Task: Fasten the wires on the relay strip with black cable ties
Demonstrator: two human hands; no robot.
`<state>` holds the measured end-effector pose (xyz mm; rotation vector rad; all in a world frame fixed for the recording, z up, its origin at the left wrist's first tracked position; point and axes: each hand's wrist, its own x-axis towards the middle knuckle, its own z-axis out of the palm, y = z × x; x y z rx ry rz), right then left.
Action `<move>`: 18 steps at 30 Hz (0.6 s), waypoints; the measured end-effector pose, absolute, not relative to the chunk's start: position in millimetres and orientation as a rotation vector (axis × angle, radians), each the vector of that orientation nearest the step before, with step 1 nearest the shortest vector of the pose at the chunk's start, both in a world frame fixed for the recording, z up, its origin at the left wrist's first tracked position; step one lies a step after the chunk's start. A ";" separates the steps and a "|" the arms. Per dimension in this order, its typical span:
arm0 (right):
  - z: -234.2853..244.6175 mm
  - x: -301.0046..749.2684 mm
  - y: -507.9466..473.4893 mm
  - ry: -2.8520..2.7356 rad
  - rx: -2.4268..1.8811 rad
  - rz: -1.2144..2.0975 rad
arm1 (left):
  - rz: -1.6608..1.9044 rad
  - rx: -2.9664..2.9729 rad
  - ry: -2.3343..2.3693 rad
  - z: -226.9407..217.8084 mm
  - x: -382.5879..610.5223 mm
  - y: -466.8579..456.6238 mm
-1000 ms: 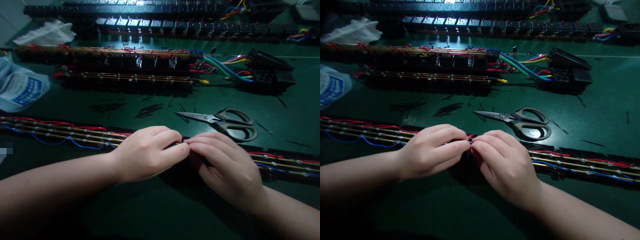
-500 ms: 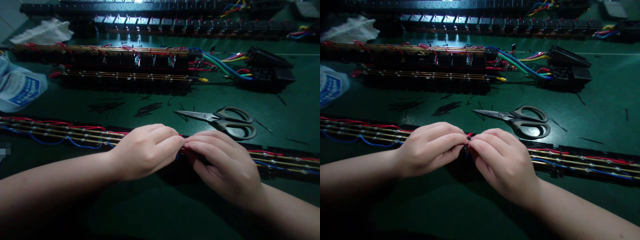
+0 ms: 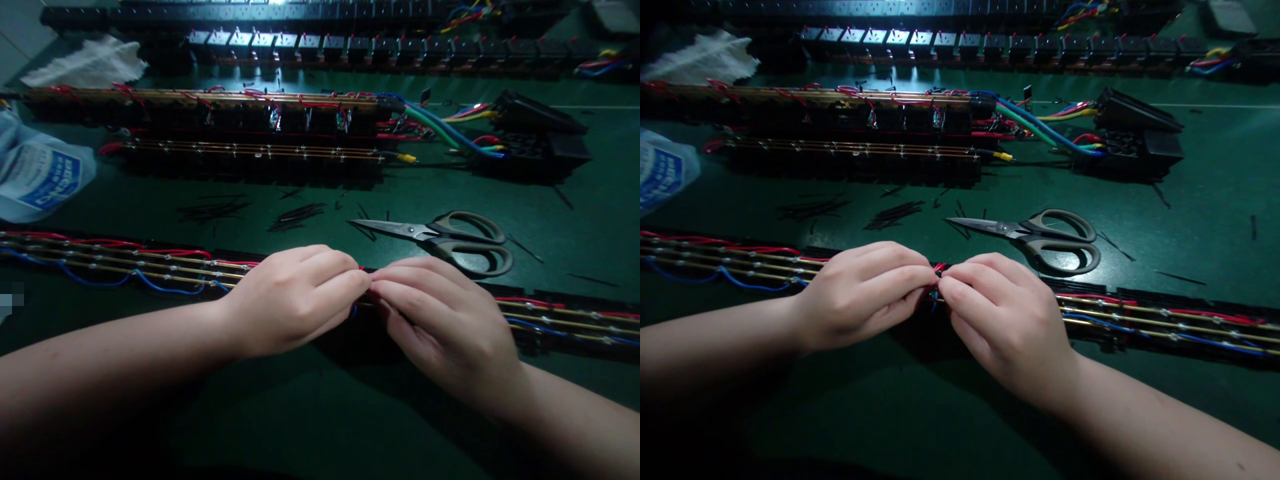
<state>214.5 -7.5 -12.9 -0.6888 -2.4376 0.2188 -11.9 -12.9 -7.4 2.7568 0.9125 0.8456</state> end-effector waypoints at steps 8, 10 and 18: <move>-13.3 211.4 -7.2 -2.430 -0.691 0.217 | 0.832 2.760 0.901 -7.2 -9.8 -12.1; -12.8 210.4 -7.5 -2.406 -0.699 0.220 | 0.836 2.752 0.905 -7.6 -9.7 -12.2; -12.6 210.2 -8.0 -2.399 -0.726 0.216 | 0.835 2.760 0.915 -7.7 -9.9 -12.8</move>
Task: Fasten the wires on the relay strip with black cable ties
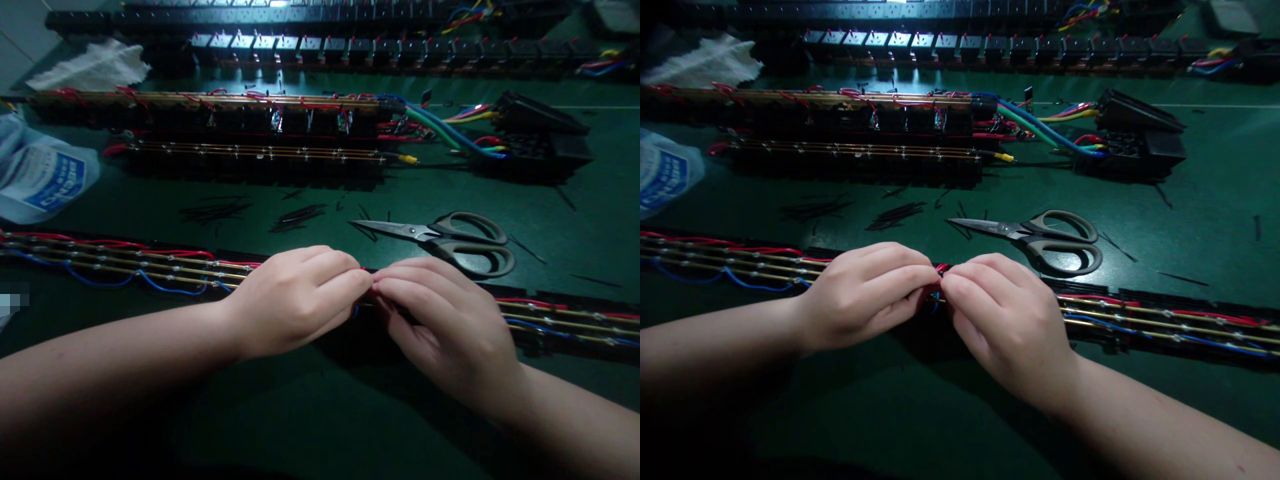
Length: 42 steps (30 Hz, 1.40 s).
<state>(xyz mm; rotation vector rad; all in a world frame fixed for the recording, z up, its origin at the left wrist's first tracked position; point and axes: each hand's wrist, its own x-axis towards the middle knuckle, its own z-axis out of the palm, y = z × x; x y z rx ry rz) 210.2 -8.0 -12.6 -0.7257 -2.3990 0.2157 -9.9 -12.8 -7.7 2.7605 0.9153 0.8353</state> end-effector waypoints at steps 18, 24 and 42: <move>-14.2 209.1 -7.2 -2.427 -0.743 0.128 | 0.810 2.788 0.939 -7.1 -9.3 -12.5; -12.8 208.7 -7.7 -2.410 -0.771 0.177 | 0.831 2.783 0.944 -8.2 -8.8 -12.1; -12.1 209.9 -7.4 -2.415 -0.726 0.236 | 0.763 2.765 0.919 -5.9 -10.1 -12.3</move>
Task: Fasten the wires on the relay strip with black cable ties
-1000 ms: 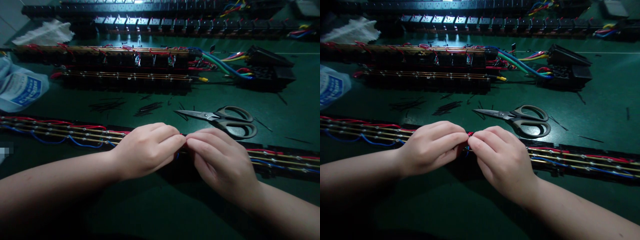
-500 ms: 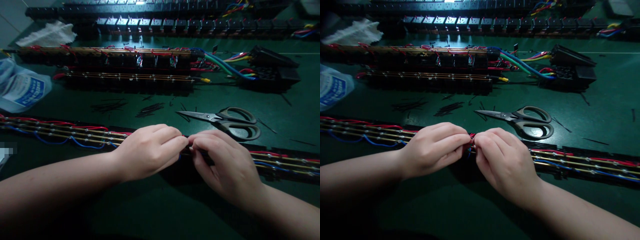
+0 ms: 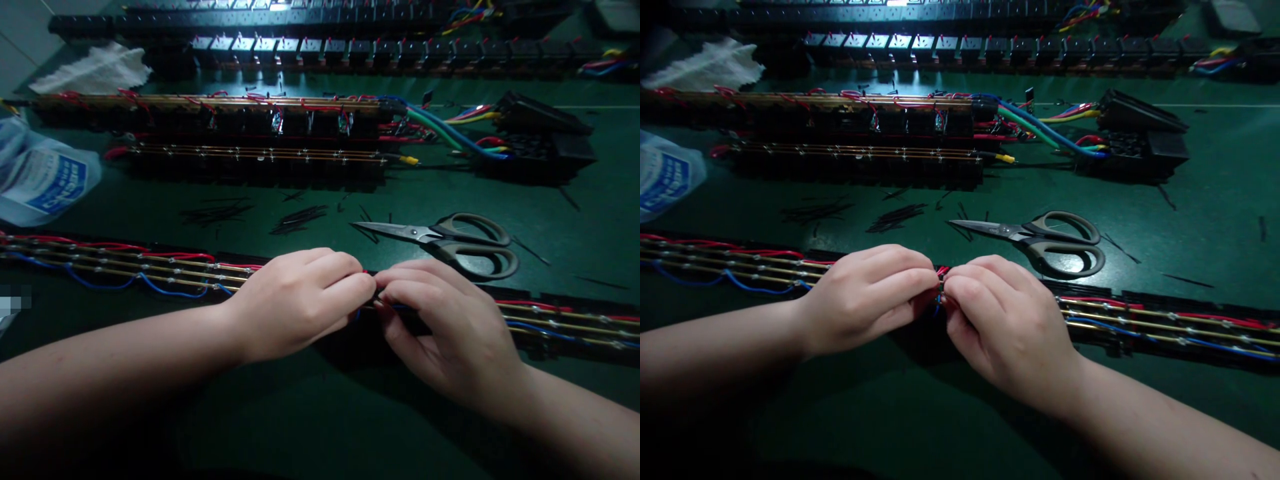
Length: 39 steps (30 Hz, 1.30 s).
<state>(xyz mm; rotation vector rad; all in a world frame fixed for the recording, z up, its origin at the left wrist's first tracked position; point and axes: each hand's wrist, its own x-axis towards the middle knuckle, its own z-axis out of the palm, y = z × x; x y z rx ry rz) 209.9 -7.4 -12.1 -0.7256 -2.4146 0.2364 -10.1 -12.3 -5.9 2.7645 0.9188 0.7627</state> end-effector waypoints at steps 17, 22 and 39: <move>-14.9 209.2 -9.6 -2.441 -0.689 0.169 | 0.775 2.863 0.879 -8.0 -10.3 -12.7; -15.1 210.5 -10.8 -2.437 -0.707 0.210 | 0.966 3.042 0.881 -4.6 -6.1 -16.6; -15.2 210.7 -11.4 -2.430 -0.706 0.237 | 0.961 3.099 0.882 -0.6 -4.6 -36.0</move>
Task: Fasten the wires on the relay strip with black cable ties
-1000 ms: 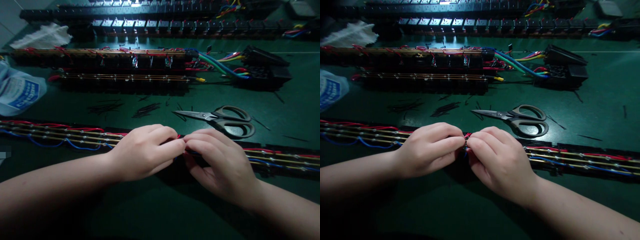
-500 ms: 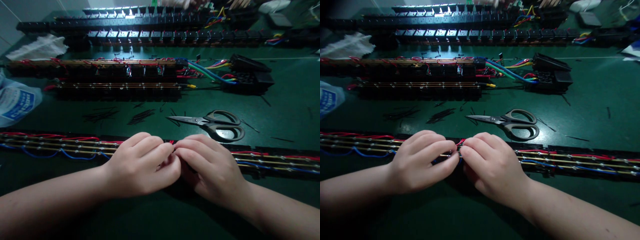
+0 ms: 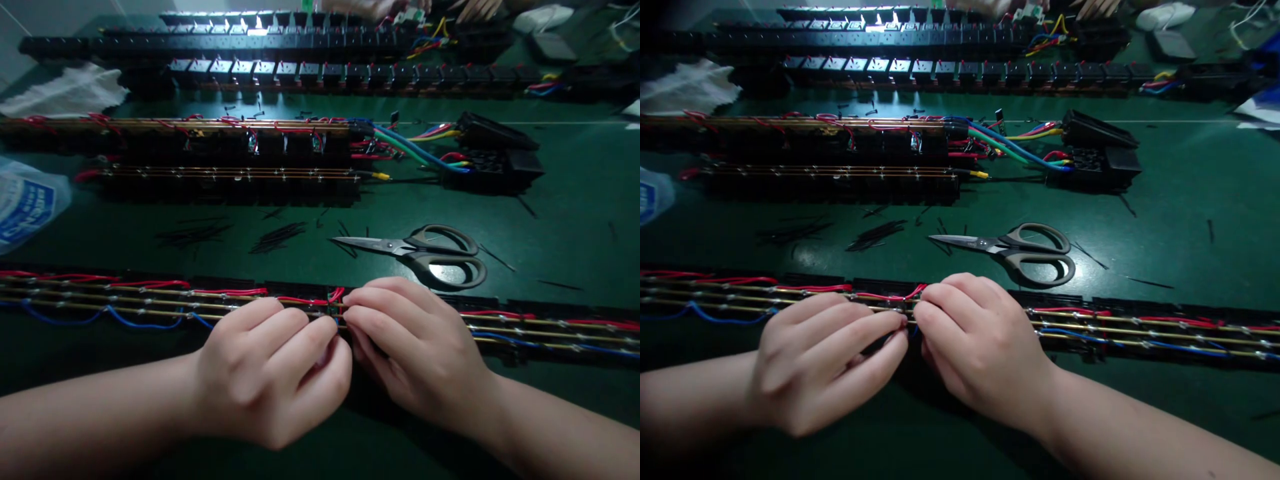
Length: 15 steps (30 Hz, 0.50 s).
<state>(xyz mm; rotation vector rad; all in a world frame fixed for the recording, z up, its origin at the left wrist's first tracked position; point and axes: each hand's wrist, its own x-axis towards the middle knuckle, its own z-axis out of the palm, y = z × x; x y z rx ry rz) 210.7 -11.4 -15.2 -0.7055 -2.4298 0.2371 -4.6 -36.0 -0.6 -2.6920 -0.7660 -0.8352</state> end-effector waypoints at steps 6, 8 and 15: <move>-12.1 210.4 -11.4 -2.445 -0.710 0.224 | -0.839 -2.716 -0.729 -1.1 -8.9 -34.3; -11.3 210.0 -11.5 -2.439 -0.715 0.220 | -0.852 -2.722 -0.742 -2.0 -9.4 -34.1; -11.7 210.4 -10.5 -2.426 -0.711 0.208 | -0.884 -2.622 -0.744 -5.3 -11.2 -31.3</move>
